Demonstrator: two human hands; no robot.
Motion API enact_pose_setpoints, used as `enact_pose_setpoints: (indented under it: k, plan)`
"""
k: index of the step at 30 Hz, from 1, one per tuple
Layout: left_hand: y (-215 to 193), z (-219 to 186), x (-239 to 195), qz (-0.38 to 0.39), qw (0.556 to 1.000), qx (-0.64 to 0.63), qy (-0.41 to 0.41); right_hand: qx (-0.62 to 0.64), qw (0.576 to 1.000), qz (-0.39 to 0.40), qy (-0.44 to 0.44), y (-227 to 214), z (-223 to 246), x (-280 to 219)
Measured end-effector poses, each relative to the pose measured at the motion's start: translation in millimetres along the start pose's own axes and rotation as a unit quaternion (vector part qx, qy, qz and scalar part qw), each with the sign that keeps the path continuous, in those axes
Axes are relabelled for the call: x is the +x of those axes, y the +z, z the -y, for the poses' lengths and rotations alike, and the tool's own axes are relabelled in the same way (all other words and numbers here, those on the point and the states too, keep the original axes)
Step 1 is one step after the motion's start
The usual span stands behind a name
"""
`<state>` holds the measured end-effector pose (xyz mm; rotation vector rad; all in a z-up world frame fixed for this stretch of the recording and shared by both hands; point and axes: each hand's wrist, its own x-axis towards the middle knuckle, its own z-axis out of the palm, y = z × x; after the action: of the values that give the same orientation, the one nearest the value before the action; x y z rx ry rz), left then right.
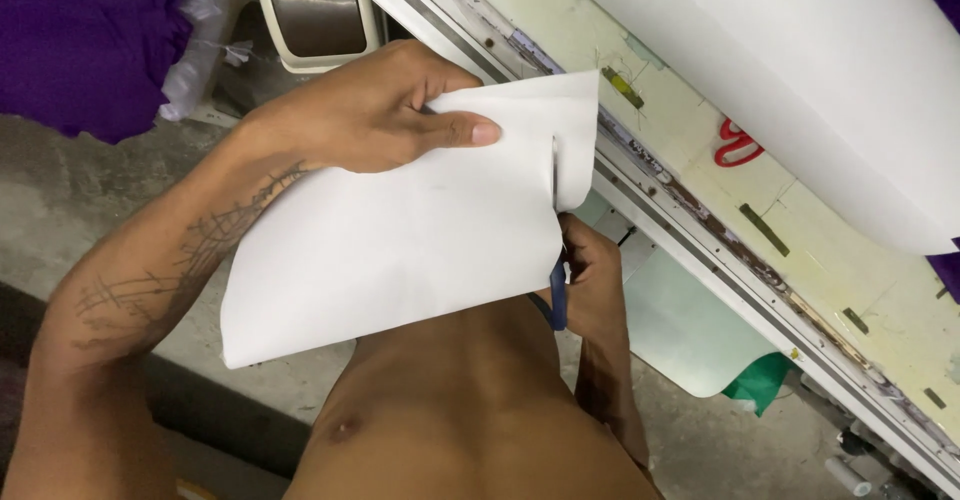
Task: Cutting white stabilizer material into smaller pieces and folding them for use in embroidery.
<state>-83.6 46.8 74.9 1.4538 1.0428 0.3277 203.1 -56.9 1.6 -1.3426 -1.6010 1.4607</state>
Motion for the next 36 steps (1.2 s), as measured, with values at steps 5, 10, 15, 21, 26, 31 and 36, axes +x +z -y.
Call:
enact_pose_setpoints:
  k: [5,10,15,21,26,31,36]
  plan:
    - [-0.4,-0.9,0.1,-0.006,1.0,0.007,0.0,-0.034,0.999,-0.006,-0.025,2.1,-9.4,-1.8]
    - [1.2,-4.1,1.3,-0.006,1.0,0.018,-0.003,-0.053,0.996,-0.017,-0.066,3.9,-4.6,-1.2]
    - [10.7,-3.5,7.3,0.036,0.994,0.069,0.076,-0.039,0.999,-0.014,-0.026,-4.0,-12.2,-2.1]
    - [18.3,-9.3,11.7,0.062,0.997,0.045,0.026,-0.05,0.998,-0.028,-0.032,-9.6,-18.4,-7.6]
    - [21.0,-6.6,20.3,0.087,0.996,-0.004,-0.009,-0.028,0.999,-0.038,-0.02,-4.9,-19.2,-11.6]
    - [41.1,26.2,40.0,0.09,0.992,-0.084,-0.017,0.126,0.991,0.02,-0.042,2.2,-18.6,12.6]
    - [62.5,124.3,71.0,0.099,0.979,-0.154,-0.092,0.117,0.993,0.015,0.022,14.2,-124.9,17.4]
